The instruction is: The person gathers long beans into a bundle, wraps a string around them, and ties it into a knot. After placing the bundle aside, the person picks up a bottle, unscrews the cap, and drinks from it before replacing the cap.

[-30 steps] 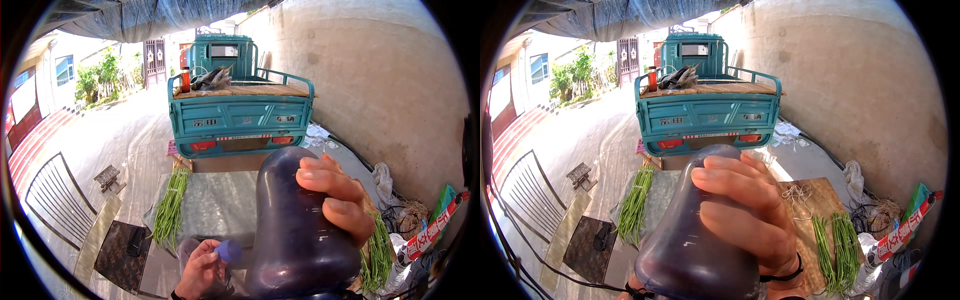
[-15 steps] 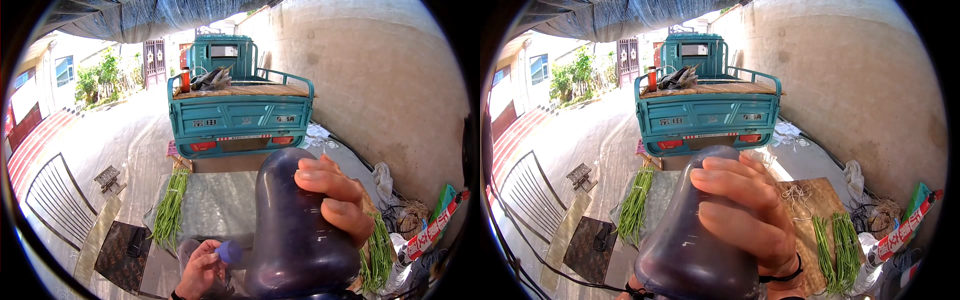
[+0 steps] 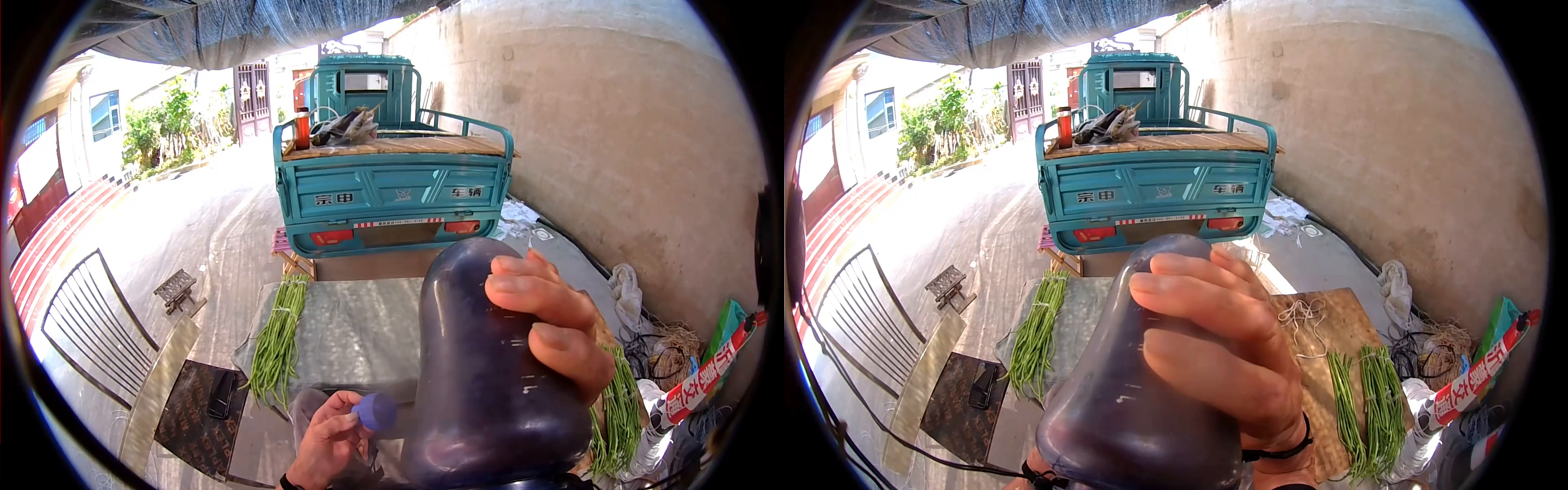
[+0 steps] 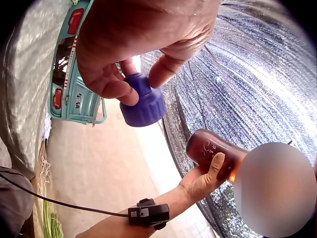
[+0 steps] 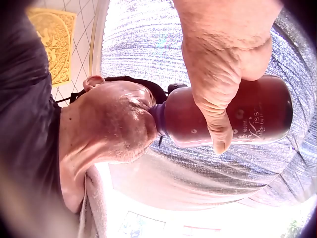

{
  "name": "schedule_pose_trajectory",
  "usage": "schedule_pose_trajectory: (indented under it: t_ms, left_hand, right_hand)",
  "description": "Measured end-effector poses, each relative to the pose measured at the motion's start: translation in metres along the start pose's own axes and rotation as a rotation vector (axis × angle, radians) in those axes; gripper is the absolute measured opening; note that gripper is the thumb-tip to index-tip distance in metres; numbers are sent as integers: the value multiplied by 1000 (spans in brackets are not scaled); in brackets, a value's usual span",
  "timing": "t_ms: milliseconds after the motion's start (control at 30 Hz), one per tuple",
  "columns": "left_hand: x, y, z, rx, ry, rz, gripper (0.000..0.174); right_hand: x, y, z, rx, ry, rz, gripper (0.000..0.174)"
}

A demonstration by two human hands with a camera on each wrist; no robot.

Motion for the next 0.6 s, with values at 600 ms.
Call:
schedule_pose_trajectory:
  t_ms: [600]
  left_hand:
    - [-6, 7, 10, 45, -64, 75, 38]
  right_hand:
    - [-1, -1, -1, -11, 29, 9, 33]
Point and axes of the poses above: each hand's wrist, its own x-axis towards the middle knuckle, its own z-axis out of the palm, y = z × x, the point moved 6 cm from there along x, towards the middle knuckle, and after that the axes turned 4 degrees about z, right-handed, at the moved point
